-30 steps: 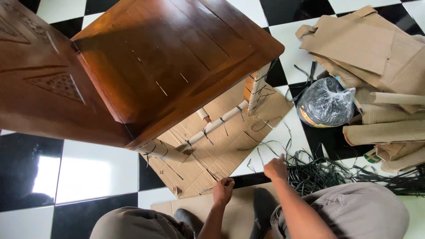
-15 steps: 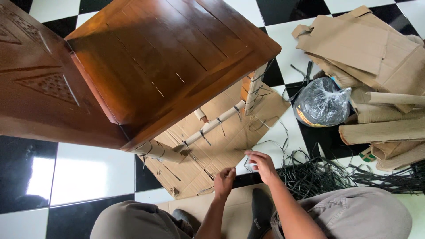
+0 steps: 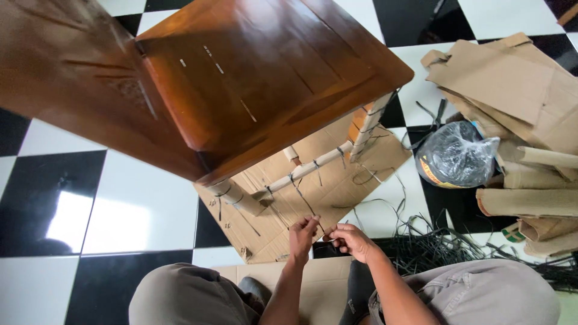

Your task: Wrapping a wooden chair leg with protective paper and securing it with string

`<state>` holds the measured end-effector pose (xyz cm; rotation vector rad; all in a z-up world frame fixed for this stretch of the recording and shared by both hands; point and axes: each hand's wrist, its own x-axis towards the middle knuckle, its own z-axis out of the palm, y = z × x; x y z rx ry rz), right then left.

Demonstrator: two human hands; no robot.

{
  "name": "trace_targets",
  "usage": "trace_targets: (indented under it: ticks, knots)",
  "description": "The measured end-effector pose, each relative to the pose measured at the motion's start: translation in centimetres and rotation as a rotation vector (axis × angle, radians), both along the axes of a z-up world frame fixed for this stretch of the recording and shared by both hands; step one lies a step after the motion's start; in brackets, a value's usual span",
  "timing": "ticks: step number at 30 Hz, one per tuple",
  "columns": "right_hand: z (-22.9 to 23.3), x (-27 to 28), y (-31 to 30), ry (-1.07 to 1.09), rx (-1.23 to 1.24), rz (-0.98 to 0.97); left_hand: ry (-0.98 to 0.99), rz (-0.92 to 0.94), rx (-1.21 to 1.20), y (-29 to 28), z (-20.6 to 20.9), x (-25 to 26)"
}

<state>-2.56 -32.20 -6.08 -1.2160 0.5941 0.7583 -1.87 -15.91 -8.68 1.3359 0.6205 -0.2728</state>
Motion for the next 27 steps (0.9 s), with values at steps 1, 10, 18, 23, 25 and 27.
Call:
trace_targets:
  ticks: [1,10,18,23,25,27]
  knots:
    - [0.0,0.0,0.1,-0.001,-0.002,0.009,-0.001,0.009,-0.002,0.4,-0.4,0.1]
    - [-8.7,1.4,2.3,-0.270,-0.755,0.428,-0.044,0.034,0.226,4.2,-2.7,-0.7]
    - [-7.0,2.9,8.1,-0.364,-0.430,0.132,-0.082,-0.151,0.235,4.8,-1.9,-3.2]
    - [-2.5,2.9,11.7,-0.415,-0.311,0.008,-0.102,-0.069,0.227,7.5,-2.6,-3.1]
    - [-1.4,3.6,13.1,-0.427,-0.278,-0.026,-0.124,-0.017,0.223,8.9,-3.0,-2.8]
    - [-0.5,4.4,14.4,-0.472,-0.193,-0.127,-0.202,0.291,0.217,10.5,-2.7,-2.6]
